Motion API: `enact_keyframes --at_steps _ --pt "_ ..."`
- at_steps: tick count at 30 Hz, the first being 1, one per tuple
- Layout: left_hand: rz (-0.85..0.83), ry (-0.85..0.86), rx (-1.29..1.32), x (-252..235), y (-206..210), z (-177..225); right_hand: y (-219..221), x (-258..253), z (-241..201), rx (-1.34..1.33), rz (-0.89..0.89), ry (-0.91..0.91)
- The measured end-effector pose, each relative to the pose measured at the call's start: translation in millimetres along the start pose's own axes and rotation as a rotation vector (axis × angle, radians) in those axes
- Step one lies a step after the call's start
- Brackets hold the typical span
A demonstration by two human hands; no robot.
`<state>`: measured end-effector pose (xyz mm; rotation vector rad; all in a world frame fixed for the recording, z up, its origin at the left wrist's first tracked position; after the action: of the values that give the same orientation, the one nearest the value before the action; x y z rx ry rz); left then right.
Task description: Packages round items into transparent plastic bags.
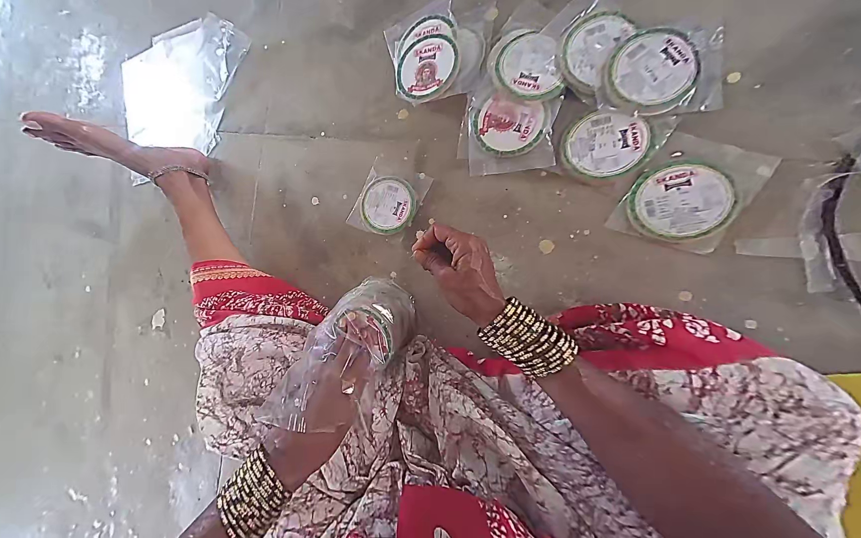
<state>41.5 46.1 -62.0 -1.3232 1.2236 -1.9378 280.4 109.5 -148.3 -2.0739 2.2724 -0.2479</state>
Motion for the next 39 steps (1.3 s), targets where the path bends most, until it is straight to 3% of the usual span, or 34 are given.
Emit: enact_keyframes --at_steps 3,7,19,39 --pt "0.069 0.029 0.032 0.9 4.4 -1.0 -0.7 0.7 -1.6 -0.019 -0.009 -0.009" --pt "0.032 -0.02 0.08 1.1 0.1 3.5 -0.2 1.6 -2.6 -0.029 -0.017 0.001" --pt "0.054 0.06 -0.001 -0.3 -1.7 -0.6 -0.7 2.1 -0.8 -0.049 -0.016 0.004" --pt "0.039 0.035 -0.041 -1.0 -8.1 3.5 -23.9 -16.7 -1.9 -0.405 0.089 0.226"
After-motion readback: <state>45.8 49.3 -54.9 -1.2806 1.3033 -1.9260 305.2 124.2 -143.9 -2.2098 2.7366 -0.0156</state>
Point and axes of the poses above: each hand's wrist, its own x-axis away from the middle knuckle, its own y-axis out of the palm, z = x × y, the point moved 1 cm from there along -x, towards the middle knuckle, and after that the axes turned 7 degrees about -y, right-handed, at the moved point
